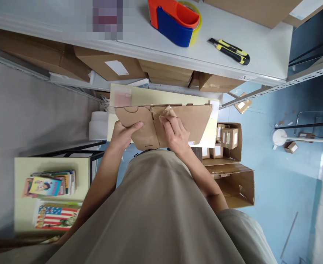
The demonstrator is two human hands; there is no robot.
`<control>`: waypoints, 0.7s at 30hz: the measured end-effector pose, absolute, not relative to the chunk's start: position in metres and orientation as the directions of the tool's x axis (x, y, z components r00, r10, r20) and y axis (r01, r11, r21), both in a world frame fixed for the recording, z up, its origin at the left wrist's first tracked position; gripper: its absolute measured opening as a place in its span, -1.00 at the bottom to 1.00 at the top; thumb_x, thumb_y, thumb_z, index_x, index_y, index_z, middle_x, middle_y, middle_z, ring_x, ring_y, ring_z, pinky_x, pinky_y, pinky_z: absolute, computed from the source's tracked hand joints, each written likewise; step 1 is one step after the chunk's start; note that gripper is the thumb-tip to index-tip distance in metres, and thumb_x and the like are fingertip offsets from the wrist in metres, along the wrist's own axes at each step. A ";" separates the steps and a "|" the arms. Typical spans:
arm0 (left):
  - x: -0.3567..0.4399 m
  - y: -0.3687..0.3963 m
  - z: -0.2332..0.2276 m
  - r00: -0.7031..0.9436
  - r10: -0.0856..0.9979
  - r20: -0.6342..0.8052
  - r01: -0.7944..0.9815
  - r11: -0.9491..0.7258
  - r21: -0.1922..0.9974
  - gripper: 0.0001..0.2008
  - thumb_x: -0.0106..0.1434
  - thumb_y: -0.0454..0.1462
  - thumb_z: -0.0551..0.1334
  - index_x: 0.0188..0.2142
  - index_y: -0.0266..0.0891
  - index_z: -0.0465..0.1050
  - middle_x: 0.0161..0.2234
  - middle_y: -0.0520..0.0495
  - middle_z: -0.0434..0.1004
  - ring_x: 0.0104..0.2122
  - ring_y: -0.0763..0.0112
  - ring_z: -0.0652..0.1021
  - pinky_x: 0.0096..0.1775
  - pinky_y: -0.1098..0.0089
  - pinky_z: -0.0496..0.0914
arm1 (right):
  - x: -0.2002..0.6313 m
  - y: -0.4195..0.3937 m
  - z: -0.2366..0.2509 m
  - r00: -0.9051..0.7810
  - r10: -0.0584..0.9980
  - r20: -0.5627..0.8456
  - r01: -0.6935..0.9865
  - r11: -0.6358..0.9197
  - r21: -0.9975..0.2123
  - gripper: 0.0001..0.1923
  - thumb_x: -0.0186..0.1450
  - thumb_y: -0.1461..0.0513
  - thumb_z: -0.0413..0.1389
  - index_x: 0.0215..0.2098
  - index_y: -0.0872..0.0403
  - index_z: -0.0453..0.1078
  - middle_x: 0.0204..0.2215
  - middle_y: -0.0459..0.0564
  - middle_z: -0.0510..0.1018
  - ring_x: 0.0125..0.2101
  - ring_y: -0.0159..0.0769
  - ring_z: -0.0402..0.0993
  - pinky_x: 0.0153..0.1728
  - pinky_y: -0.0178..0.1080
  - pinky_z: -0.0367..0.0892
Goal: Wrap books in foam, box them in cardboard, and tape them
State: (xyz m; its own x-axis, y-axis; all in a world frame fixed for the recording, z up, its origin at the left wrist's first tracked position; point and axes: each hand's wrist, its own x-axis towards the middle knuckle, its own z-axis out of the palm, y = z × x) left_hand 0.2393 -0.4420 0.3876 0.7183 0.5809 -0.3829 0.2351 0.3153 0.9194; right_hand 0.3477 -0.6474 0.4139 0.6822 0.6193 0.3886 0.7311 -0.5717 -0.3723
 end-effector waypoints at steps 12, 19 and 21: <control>0.254 -0.457 0.402 0.715 0.659 -0.233 0.257 0.063 0.964 -0.44 0.05 0.13 0.67 -0.16 -0.24 0.76 -0.06 -0.22 0.85 0.07 -0.10 0.77 0.11 0.10 0.69 | 0.333 -0.609 0.445 0.836 0.474 0.279 0.513 -0.492 -0.703 -0.66 0.71 0.03 0.01 0.05 -0.05 0.61 -0.11 0.11 0.65 -0.09 -0.16 0.68 -0.02 -0.12 0.63; 0.266 -0.463 0.400 0.655 0.726 -0.209 0.210 0.090 0.973 -0.41 0.01 0.22 0.65 -0.29 -0.20 0.70 -0.19 -0.11 0.80 0.04 -0.05 0.75 0.07 0.16 0.69 | 0.319 -0.587 0.435 0.756 0.594 0.276 0.600 -0.458 -0.657 -0.68 0.67 -0.04 0.14 0.08 -0.05 0.62 -0.04 0.18 0.71 -0.03 -0.10 0.72 0.02 -0.10 0.63; 0.267 -0.461 0.393 0.672 0.701 -0.238 0.226 0.112 0.968 -0.44 0.05 0.24 0.62 -0.36 -0.15 0.63 -0.25 -0.07 0.76 0.03 -0.02 0.74 0.07 0.15 0.69 | 0.314 -0.586 0.434 0.697 0.672 0.252 0.643 -0.429 -0.635 -0.61 0.61 -0.13 0.20 0.10 -0.06 0.62 -0.08 0.17 0.73 -0.06 -0.06 0.73 -0.03 -0.07 0.65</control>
